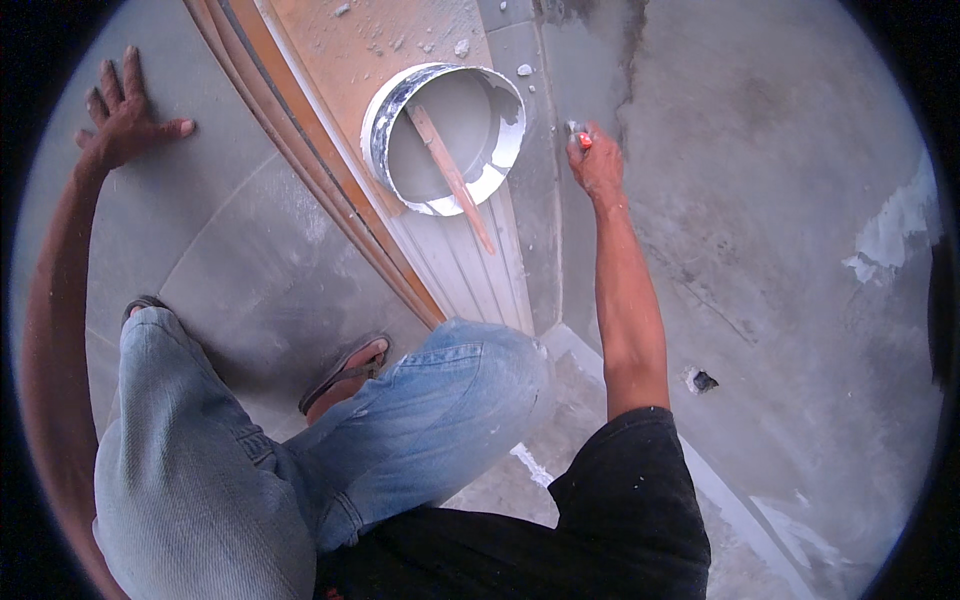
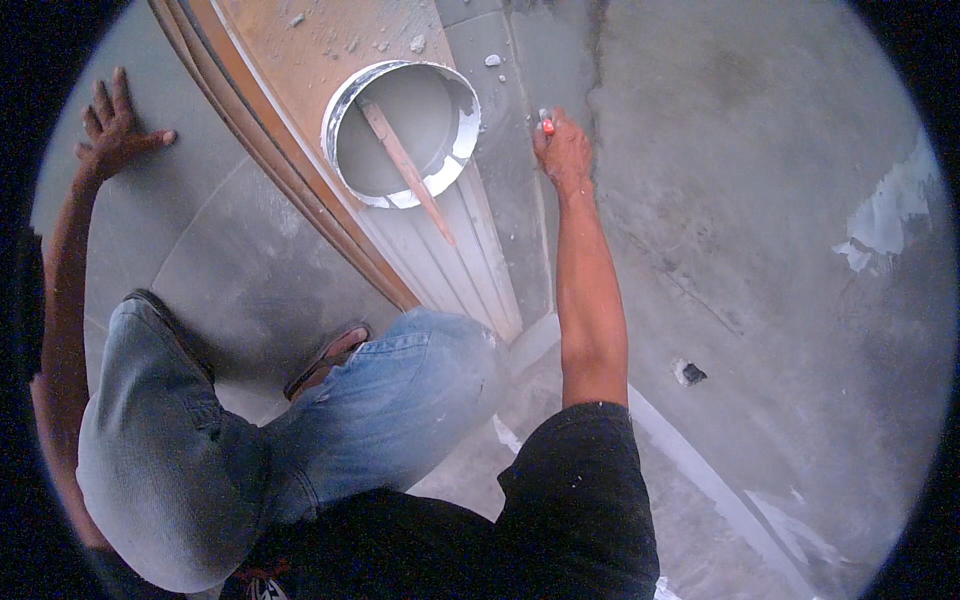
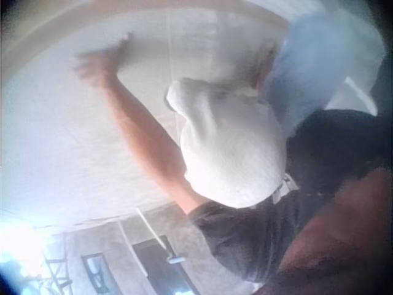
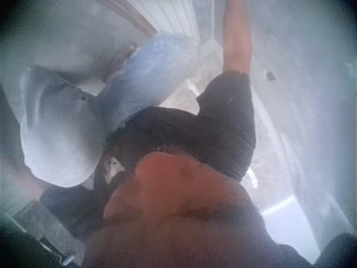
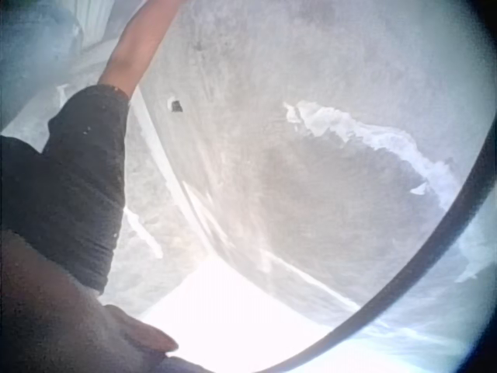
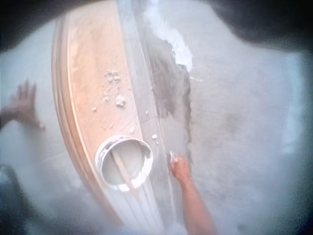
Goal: The person applies a white substance to a wall corner using a brush, dipping it into a bucket and smoothing the filler onto the concrete surface.
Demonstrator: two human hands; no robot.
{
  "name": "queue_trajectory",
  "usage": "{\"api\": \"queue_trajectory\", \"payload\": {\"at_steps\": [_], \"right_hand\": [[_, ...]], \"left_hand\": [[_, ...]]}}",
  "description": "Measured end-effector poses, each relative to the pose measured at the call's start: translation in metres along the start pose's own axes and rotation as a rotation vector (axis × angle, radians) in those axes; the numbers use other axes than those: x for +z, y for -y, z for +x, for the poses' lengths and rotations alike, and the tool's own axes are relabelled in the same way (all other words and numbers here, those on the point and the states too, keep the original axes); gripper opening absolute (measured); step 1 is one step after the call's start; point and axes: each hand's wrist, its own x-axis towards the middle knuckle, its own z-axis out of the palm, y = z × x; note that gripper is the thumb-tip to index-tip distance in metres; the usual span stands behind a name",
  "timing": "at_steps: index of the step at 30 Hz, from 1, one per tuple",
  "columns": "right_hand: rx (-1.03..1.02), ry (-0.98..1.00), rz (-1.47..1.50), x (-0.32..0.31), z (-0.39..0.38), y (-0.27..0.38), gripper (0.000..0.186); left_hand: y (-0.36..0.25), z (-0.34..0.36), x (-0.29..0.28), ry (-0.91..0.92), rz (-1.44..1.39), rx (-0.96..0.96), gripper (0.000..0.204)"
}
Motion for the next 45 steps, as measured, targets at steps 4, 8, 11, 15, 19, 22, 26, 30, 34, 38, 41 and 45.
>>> {"api": "queue_trajectory", "payload": {"at_steps": [4, 8, 11, 15, 19, 22, 26, 30, 34, 38, 41, 45], "right_hand": [[-0.135, -0.113, 0.217, -0.017, 0.021, 0.025, 0.020], [-0.167, -0.146, 0.282, -0.021, 0.051, 0.037, 0.020], [-0.156, -0.091, 0.269, -0.022, 0.061, 0.036, 0.024], [-0.121, -0.059, 0.219, -0.016, 0.060, 0.025, 0.024], [-0.102, -0.038, 0.190, -0.014, 0.053, 0.020, 0.023], [-0.082, -0.026, 0.163, -0.012, 0.047, 0.016, 0.023], [-0.075, 0.007, 0.153, -0.009, 0.037, 0.010, 0.023], [-0.034, 0.019, 0.136, -0.007, 0.028, 0.005, 0.023], [-0.010, 0.026, 0.093, -0.005, 0.019, 0.003, 0.024], [-0.041, -0.017, 0.069, 0.001, 0.012, -0.004, 0.023], [0.027, 0.054, 0.056, 0.002, 0.008, -0.008, 0.026], [0.042, 0.075, 0.000, 0.004, 0.002, -0.008, 0.026]], "left_hand": [[0.003, -0.001, 0.001, 0.016, 0.005, -0.009, 0.135], [-0.003, -0.002, -0.005, 0.000, -0.031, 0.010, 0.134], [-0.001, 0.000, 0.002, -0.027, -0.018, 0.014, 0.133], [0.001, -0.002, 0.002, -0.035, -0.030, 0.012, 0.133], [0.002, -0.002, 0.004, -0.035, -0.043, 0.009, 0.132], [0.003, 0.000, 0.010, -0.063, -0.038, 0.019, 0.131], [0.008, 0.002, 0.015, -0.062, -0.010, 0.015, 0.130], [0.006, 0.002, 0.015, -0.075, -0.025, 0.017, 0.131], [0.010, 0.002, 0.017, -0.081, -0.024, 0.019, 0.131], [0.010, 0.002, 0.021, -0.094, -0.026, 0.040, 0.130], [0.008, 0.002, 0.015, -0.094, -0.037, 0.052, 0.130], [0.008, 0.001, 0.013, -0.098, -0.034, 0.063, 0.130]]}}
